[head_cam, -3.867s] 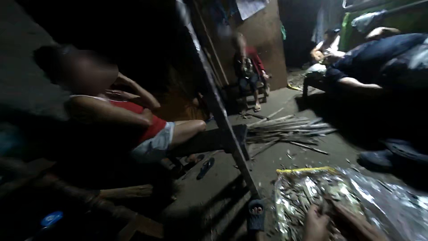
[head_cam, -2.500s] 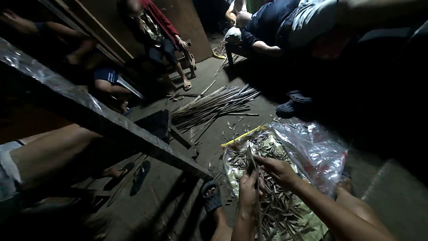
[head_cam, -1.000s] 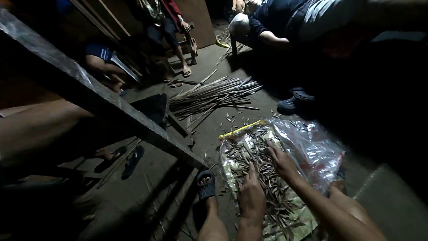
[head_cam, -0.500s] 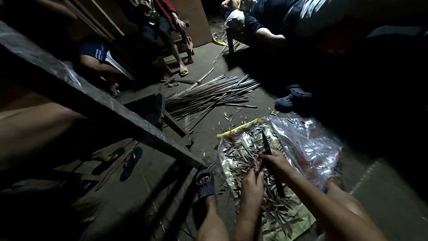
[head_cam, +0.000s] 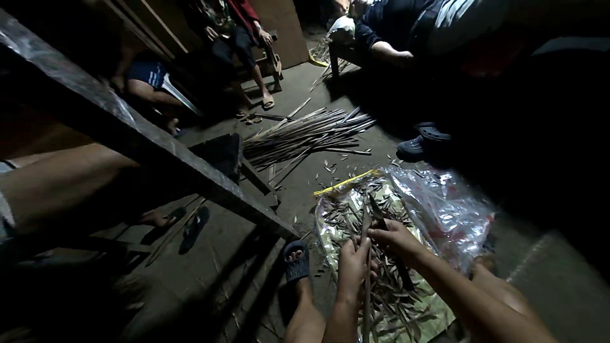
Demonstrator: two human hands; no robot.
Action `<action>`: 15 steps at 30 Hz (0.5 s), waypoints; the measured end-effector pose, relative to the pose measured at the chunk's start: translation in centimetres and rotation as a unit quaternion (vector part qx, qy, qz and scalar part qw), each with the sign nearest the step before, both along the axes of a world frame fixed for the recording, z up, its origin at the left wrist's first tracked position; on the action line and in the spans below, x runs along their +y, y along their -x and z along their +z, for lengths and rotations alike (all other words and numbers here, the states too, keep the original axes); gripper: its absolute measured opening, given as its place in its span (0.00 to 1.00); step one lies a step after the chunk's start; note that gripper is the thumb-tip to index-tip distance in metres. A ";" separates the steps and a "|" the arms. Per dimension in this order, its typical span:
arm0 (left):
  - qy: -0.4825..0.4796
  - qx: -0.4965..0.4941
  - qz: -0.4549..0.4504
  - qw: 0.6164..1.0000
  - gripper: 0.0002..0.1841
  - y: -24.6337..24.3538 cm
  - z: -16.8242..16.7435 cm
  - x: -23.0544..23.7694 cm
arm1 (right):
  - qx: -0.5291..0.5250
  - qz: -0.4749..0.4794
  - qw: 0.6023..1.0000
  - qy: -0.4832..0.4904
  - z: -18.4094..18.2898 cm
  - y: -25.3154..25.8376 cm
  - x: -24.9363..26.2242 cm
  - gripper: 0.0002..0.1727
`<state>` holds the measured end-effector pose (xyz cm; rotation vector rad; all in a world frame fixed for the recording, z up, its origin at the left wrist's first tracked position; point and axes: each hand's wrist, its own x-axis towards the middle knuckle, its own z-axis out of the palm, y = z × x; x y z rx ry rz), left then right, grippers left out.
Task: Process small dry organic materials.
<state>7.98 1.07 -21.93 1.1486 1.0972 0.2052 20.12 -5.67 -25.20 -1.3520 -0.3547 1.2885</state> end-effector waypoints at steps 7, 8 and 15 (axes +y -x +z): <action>0.007 -0.019 0.053 0.998 0.07 0.1 0.1 1.0 | -0.022 0.049 0.996 -0.067 0.0 1.3 -0.3 0.19; 0.007 -0.019 0.059 0.998 0.07 0.0 0.0 1.0 | -0.031 0.058 0.995 -0.075 -0.1 1.5 -0.4 0.21; -0.012 -0.033 0.048 0.998 0.05 0.2 -0.2 0.6 | -0.042 0.053 0.992 -0.106 0.3 1.9 -0.4 0.19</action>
